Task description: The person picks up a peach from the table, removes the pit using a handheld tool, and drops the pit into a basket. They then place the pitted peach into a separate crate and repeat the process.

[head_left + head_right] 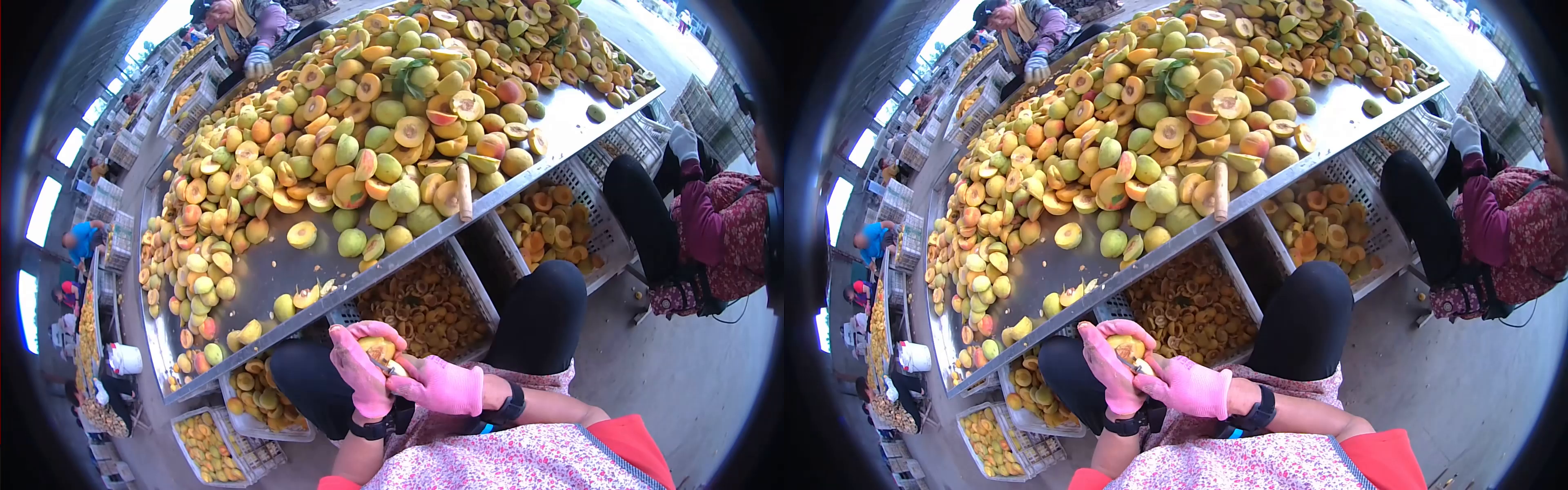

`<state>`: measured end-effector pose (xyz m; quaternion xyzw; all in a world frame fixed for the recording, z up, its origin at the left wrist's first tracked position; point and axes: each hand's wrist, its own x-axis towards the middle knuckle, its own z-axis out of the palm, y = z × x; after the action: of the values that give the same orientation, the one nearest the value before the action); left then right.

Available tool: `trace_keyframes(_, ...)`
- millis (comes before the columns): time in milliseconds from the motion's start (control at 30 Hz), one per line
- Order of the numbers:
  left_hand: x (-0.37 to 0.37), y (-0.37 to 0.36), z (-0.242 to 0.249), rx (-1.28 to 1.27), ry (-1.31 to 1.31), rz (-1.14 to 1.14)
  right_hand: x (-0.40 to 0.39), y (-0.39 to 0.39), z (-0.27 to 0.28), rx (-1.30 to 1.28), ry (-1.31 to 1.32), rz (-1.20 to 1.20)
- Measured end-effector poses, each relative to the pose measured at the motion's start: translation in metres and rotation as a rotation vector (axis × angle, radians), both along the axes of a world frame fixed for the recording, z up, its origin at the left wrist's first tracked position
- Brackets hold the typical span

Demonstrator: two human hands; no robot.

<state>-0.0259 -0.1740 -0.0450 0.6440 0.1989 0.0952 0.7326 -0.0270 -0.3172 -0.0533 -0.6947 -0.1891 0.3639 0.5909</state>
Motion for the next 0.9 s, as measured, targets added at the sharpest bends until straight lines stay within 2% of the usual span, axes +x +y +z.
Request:
trace_keyframes(100, 0.002, 0.005, 0.003, -0.009, 0.015, -0.068, 0.001, -0.001, -0.004, 0.029, -0.013, 0.028)
trace_keyframes(133, 0.004, 0.007, 0.005, -0.010, 0.015, -0.063, 0.003, -0.001, -0.010, 0.121, 0.169, 0.068)
trace_keyframes(167, 0.006, 0.011, 0.007, 0.051, -0.039, -0.181, 0.004, -0.002, -0.013, 0.212, 0.352, 0.108)
trace_keyframes(200, 0.007, 0.014, 0.009, 0.113, -0.093, -0.300, 0.005, -0.005, -0.012, 0.211, 0.352, 0.109)
trace_keyframes(233, 0.006, 0.017, 0.007, 0.113, -0.092, -0.300, 0.009, -0.011, -0.007, 0.266, 0.529, 0.177)
trace_keyframes(300, 0.005, 0.025, 0.004, 0.000, -0.152, -0.482, 0.015, -0.018, 0.000, 0.374, 0.880, 0.309)
trace_keyframes(367, 0.005, 0.027, 0.004, 0.017, -0.134, -0.522, 0.010, -0.017, -0.006, 0.425, 0.916, 0.274)
trace_keyframes(433, 0.004, 0.025, -0.005, -0.341, -0.066, -0.475, 0.002, -0.017, -0.016, 0.476, 0.956, 0.239)
trace_keyframes(567, 0.004, 0.020, -0.005, -0.281, 0.008, -0.315, 0.000, -0.029, -0.033, 0.686, 0.869, 0.225)
trace_keyframes(633, 0.002, 0.025, -0.005, 0.015, -0.075, -0.204, 0.004, -0.041, -0.033, 0.764, 0.949, 0.123)
trace_keyframes(700, -0.011, 0.045, 0.003, 0.047, -0.108, -0.115, 0.010, -0.042, -0.035, 0.543, 0.789, -0.010)
trace_keyframes(733, -0.020, 0.059, 0.018, 0.221, -0.164, -0.105, 0.012, -0.045, -0.037, 0.459, 0.781, -0.041)
trace_keyframes(800, -0.038, 0.093, 0.038, 0.551, -0.224, 0.046, 0.013, -0.051, -0.037, 0.452, 0.813, -0.034)
trace_keyframes(833, -0.050, 0.112, 0.040, 0.594, -0.126, 0.176, 0.012, -0.052, -0.038, 0.446, 0.849, -0.034)
trace_keyframes(900, -0.065, 0.157, 0.060, 0.857, 0.185, 0.132, 0.011, -0.047, -0.043, 0.426, 0.839, -0.007)
